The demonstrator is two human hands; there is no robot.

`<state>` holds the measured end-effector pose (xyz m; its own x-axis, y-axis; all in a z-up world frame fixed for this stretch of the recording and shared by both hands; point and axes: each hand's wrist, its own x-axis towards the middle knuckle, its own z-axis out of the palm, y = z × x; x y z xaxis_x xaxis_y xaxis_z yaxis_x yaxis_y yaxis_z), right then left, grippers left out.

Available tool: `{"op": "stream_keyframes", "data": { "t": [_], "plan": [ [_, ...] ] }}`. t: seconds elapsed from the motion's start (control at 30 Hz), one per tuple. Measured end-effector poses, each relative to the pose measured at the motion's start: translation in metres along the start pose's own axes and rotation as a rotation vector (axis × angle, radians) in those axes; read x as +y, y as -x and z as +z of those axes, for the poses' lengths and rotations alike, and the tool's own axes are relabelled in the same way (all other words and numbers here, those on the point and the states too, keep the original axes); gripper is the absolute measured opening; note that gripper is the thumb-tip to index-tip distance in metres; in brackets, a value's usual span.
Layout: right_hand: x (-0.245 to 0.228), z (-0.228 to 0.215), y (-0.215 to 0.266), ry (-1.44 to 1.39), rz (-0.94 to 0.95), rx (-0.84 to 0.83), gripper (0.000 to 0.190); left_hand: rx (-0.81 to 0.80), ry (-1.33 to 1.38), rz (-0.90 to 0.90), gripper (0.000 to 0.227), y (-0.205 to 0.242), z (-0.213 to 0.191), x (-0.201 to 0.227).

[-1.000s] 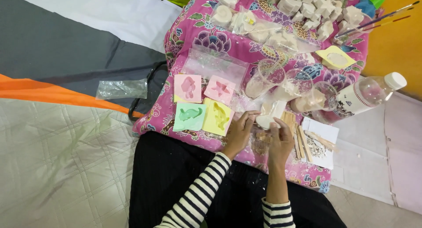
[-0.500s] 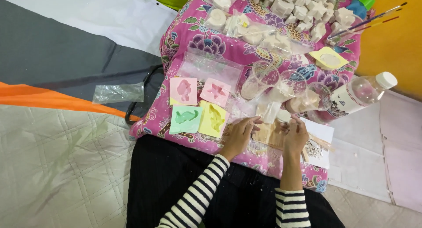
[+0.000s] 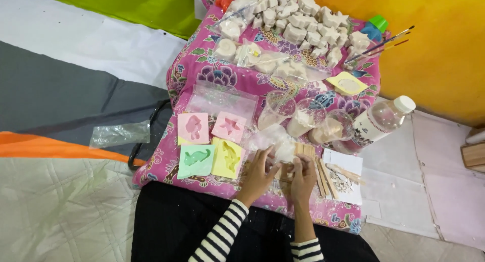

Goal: The person prepares clay sculptures by hand and with a small wooden stick, smoothing the surface of a shell-shaped object and organizing a group of star-shaped and shell-shaped figures on a table.

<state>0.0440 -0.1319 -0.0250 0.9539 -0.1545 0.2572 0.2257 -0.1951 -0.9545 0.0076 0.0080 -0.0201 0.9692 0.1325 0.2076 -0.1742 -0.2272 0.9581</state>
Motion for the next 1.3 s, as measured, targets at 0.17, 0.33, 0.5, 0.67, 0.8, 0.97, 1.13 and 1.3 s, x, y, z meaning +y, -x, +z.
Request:
{"op": "stream_keyframes", "data": {
  "t": [0.17,0.33,0.5,0.67,0.8,0.97,1.13,1.3],
  "plan": [
    [-0.011,-0.004,0.008,-0.023,0.051,-0.037,0.018,-0.071,-0.141,-0.005,0.051,0.004,-0.003,0.019],
    [-0.029,-0.004,0.008,-0.036,0.199,-0.060,0.014,-0.125,-0.350,-0.101,0.054,-0.001,0.002,0.012],
    [0.015,-0.004,0.000,0.039,0.101,-0.157,0.024,-0.058,-0.276,-0.092,0.050,-0.005,0.008,-0.004],
    [-0.006,-0.005,0.003,-0.113,0.286,-0.124,0.024,-0.112,-0.372,-0.083,0.048,-0.005,0.006,0.009],
    [0.014,-0.006,0.001,-0.140,0.220,-0.149,0.024,-0.126,-0.457,0.020,0.050,-0.004,0.005,0.017],
    [0.015,-0.008,0.003,-0.059,0.119,-0.175,0.038,-0.073,-0.468,0.106,0.054,-0.002,0.009,0.010],
    [0.009,-0.005,-0.001,0.124,0.103,-0.205,0.055,-0.094,-0.470,0.128,0.050,-0.003,0.007,0.013],
    [0.015,-0.006,-0.001,0.027,0.129,-0.183,0.037,-0.073,-0.423,0.109,0.055,-0.001,0.007,0.020]
  ]
}}
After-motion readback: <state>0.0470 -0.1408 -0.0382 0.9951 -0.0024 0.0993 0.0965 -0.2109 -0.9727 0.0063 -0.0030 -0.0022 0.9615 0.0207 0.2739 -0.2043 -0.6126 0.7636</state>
